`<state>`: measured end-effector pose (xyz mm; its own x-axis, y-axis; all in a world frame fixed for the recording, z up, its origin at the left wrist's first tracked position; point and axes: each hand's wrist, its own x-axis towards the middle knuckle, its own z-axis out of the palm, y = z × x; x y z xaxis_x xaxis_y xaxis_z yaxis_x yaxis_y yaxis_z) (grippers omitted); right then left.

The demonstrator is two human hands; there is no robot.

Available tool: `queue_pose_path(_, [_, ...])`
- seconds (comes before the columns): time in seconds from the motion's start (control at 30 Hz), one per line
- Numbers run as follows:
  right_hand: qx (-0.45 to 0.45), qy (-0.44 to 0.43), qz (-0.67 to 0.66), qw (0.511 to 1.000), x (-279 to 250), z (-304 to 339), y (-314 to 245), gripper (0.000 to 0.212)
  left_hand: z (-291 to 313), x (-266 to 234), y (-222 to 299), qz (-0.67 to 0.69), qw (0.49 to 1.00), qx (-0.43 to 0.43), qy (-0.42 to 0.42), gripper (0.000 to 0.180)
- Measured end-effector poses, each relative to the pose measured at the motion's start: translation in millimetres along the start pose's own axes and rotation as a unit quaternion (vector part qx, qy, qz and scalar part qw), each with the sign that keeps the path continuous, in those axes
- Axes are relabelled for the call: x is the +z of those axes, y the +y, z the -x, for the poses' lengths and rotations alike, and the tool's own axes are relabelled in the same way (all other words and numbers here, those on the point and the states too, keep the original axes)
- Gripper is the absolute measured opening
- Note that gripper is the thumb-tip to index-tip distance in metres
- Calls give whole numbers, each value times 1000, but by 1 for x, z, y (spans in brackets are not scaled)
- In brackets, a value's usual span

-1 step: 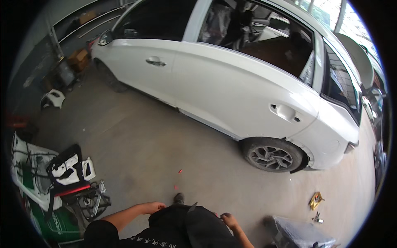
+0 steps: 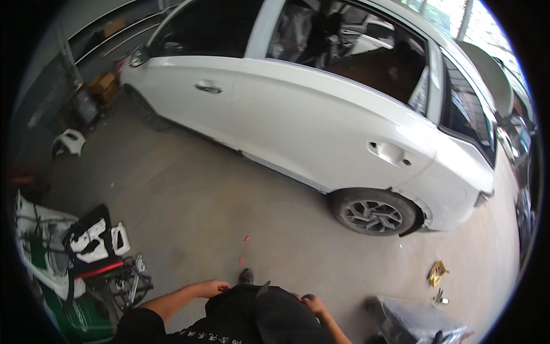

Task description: The person removes red protective tape from a black car side skirt, then positions and presses the trim along the lower side of a white car to fit it into place. The person later unwraps a second side skirt from bubble wrap.

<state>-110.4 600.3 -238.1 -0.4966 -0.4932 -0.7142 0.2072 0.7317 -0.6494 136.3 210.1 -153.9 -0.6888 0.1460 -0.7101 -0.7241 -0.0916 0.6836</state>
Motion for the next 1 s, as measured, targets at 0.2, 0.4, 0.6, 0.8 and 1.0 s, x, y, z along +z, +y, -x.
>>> queue_pose_path(0.2, [-94,16,103,990,26,-30,-18,37,-34,6,57,-333,938,94,-25,29])
queue_pose_path(0.4, [-74,40,146,986,17,-26,-30,34,-67,24,101,-555,804,203,-59,30])
queue_pose_path(0.6, [-53,56,163,984,17,-36,-18,34,-83,41,117,-552,820,143,-55,26])
queue_pose_path(0.8, [-16,41,7,999,13,-54,-8,32,-88,15,100,-317,900,264,-140,25])
queue_pose_path(1.0, [34,92,-160,982,-57,-57,-45,31,-85,-33,46,52,992,-36,-106,37])
